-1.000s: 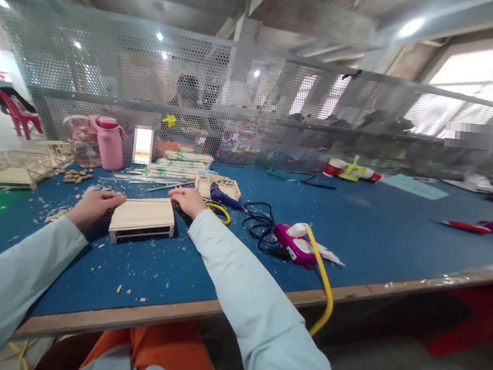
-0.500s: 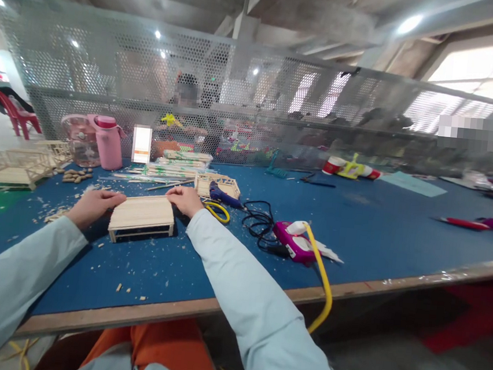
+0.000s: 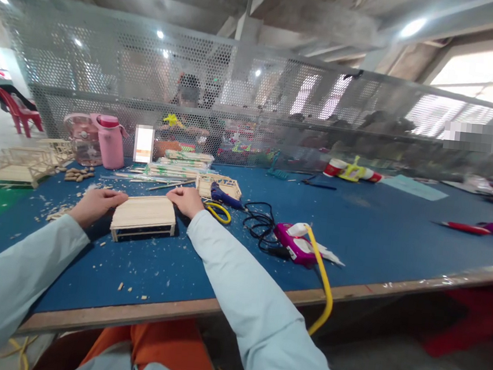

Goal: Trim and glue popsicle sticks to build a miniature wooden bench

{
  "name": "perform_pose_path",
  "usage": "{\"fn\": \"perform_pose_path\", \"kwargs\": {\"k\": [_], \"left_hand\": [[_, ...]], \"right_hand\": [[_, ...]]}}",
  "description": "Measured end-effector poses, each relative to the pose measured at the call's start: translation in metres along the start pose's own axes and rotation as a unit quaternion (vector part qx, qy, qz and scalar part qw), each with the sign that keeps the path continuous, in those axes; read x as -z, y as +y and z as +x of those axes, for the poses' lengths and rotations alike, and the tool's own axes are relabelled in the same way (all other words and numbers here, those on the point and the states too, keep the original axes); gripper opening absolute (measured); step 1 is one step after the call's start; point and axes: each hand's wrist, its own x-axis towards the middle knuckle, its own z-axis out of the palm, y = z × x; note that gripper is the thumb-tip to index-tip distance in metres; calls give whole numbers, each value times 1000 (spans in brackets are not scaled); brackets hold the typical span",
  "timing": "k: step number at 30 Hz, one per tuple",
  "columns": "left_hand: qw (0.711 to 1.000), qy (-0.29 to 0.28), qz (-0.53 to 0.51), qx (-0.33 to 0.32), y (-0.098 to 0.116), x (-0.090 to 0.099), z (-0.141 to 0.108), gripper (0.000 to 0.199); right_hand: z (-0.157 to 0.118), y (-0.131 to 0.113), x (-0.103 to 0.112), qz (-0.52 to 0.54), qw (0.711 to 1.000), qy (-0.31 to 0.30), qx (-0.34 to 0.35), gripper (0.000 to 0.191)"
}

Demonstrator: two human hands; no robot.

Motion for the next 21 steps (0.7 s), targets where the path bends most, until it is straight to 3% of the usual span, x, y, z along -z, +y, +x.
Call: {"fn": "perform_pose_path", "kwargs": {"k": [10, 16, 21], "left_hand": [[989, -32, -103, 99, 8, 9, 3, 29], [982, -76, -134, 105, 10, 5, -3, 22], [976, -6, -199, 92, 17, 1, -8, 13]], "right_hand": [[-4, -8, 1, 19, 999, 15, 38, 12], [-2, -14, 4, 147, 984, 97, 41, 11], [1, -18, 15, 280, 953, 117, 0, 7]]}}
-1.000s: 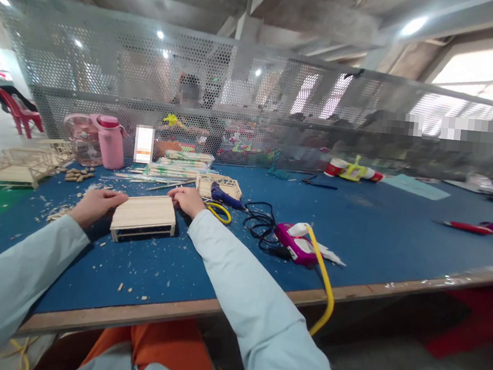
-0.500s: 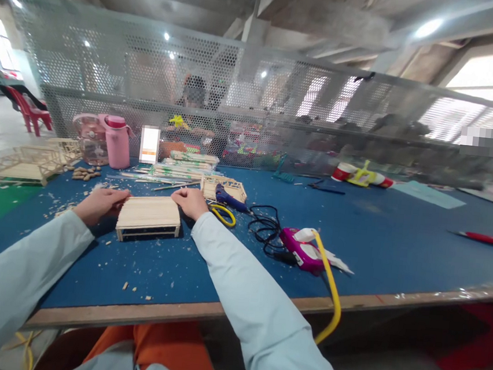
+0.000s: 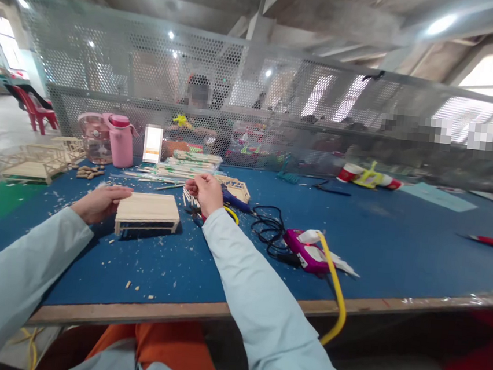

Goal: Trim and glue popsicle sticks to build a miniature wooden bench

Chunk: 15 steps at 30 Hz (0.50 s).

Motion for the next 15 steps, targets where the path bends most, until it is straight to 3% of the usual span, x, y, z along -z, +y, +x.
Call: {"fn": "perform_pose_path", "kwargs": {"k": [5, 8, 12, 15], "left_hand": [[989, 99, -93, -50, -3, -1, -25, 11], [989, 95, -106, -33, -15, -2, -49, 13], [995, 73, -60, -13, -28, 0, -69, 15], [996, 83, 9, -20, -26, 12, -71, 28]], "right_hand": [[-11, -11, 11, 76, 996, -31, -30, 17], [-24, -15, 19, 80, 987, -123, -60, 24], [-42, -17, 30, -97, 947, -285, -112, 20], [-54, -19, 37, -225, 923, -294, -102, 9]]}}
